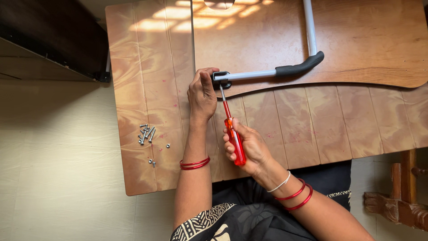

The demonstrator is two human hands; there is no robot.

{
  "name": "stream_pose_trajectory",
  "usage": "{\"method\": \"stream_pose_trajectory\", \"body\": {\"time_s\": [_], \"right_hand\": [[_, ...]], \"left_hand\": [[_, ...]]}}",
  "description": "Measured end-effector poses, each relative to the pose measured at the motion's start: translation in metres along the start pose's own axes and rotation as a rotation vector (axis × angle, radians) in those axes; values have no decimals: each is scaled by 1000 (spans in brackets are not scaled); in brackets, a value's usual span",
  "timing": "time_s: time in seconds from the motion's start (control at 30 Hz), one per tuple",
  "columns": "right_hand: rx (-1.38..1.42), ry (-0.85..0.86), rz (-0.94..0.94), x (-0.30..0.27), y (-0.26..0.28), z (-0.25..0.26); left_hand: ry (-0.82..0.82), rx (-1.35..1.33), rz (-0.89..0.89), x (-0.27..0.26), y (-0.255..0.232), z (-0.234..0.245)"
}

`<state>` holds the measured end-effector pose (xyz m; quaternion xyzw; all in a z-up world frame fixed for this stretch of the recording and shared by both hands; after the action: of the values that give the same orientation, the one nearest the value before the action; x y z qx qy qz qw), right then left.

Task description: The person assembles a wooden board with metal legs using a red screwdriver. They insert screws into pre-drilled holes, tighten them, and flip the board to secure additional screws on the underside.

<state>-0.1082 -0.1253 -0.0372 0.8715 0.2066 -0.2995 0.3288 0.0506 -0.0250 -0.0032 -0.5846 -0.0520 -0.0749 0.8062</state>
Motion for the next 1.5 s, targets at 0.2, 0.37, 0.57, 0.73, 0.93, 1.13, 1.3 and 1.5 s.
{"method": "stream_pose_trajectory", "body": {"time_s": [0.2, 0.37, 0.57, 0.73, 0.93, 1.13, 1.3, 1.5], "right_hand": [[32, 95, -98, 11, -6, 4], [-38, 110, -107, 17, -8, 12], [-8, 113, -92, 14, -5, -1], [-185, 6, 38, -2, 1, -9], [-274, -146, 177, -22, -4, -9], [-298, -191, 152, -21, -7, -10], [-300, -188, 200, -17, 1, -11], [-276, -241, 197, -8, 7, -13]], "left_hand": [[55, -310, 106, -11, 11, 5], [-60, -242, 211, -43, 21, 15], [320, -529, 587, -84, 36, -19], [293, -636, 683, -87, 48, -27], [53, 19, 278, -55, 30, 9], [-41, 15, -41, 13, -1, 24], [44, 118, -20, 23, -5, 13], [86, 89, -10, 32, 0, 10]]}}
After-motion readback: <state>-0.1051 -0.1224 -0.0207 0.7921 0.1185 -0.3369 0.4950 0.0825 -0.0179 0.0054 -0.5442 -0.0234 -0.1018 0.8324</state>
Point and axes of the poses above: each hand's wrist, its own x-axis towards the middle knuckle, its own z-axis out of the back of the hand, y = z × x, the point moved 7 cm from there along x, towards the middle knuckle, and after that the axes turned 2 degrees about -x, right-handed, at the moved point
